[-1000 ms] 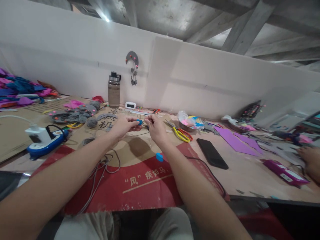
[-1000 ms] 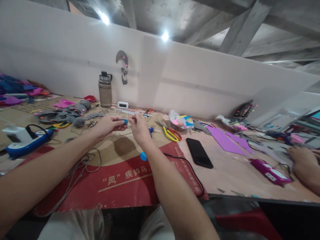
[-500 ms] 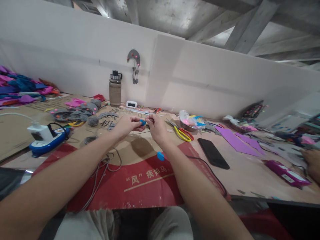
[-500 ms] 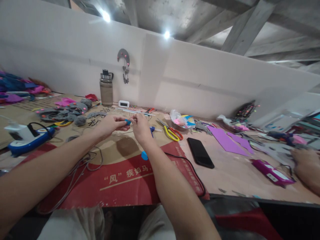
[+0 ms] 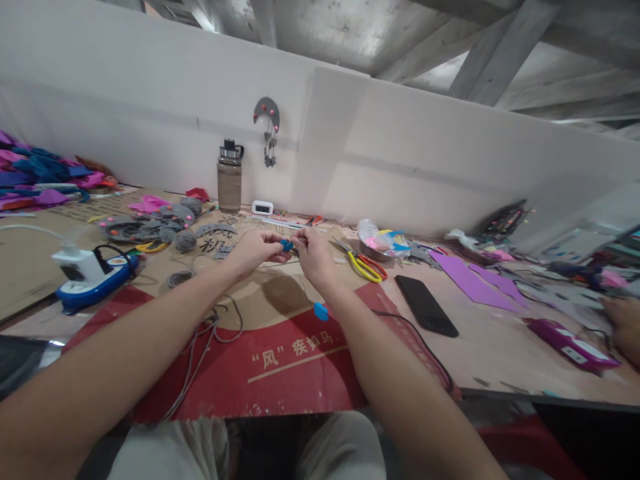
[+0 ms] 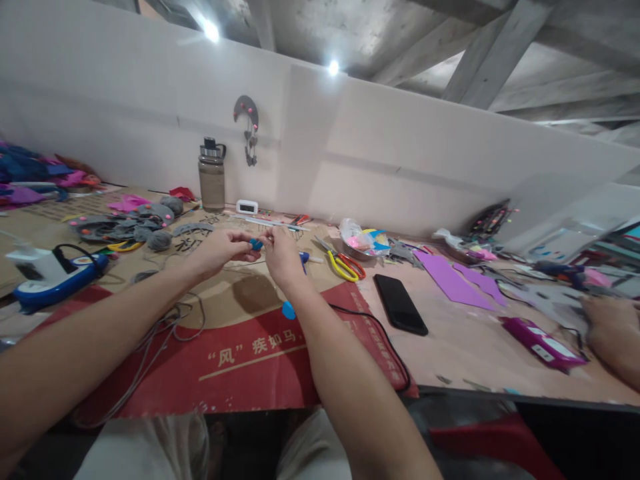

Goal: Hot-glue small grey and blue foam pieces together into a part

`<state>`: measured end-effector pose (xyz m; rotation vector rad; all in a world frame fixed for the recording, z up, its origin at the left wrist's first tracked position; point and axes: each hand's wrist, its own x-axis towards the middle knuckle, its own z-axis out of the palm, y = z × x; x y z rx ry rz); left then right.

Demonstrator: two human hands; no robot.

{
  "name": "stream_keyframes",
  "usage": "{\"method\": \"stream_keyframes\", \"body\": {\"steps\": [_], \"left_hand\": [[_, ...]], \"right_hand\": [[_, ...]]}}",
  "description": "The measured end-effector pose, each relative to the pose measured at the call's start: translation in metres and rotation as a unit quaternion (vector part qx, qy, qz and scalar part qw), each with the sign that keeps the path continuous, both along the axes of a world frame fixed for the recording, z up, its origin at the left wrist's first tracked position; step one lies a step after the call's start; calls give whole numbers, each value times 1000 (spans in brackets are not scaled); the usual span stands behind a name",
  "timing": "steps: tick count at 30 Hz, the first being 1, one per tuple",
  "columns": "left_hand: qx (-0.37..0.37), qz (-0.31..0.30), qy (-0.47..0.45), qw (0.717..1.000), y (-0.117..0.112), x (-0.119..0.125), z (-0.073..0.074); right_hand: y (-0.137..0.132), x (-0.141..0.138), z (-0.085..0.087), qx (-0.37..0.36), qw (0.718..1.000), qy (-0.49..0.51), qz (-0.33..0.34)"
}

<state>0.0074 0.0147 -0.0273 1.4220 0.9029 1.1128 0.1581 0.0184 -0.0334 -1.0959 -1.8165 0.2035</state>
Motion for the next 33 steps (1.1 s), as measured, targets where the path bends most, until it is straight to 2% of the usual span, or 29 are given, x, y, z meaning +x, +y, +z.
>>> {"method": "stream_keyframes", "body": {"steps": [9,16,23,33], "left_hand": [[48,-27,25,998,-4,-1,2],[8,-9,4,1000,-2,1,1],[5,-30,-11,999,-1,0,1],[38,6,34,999,-5,0,3]], "right_hand": [[-1,0,1,-9,1000,-4,-2],[-2,0,1,12,1000,-18,-7],[-5,1,3,49,997,-58,-9],[-9,-1,4,52,996,-74,-19]]}}
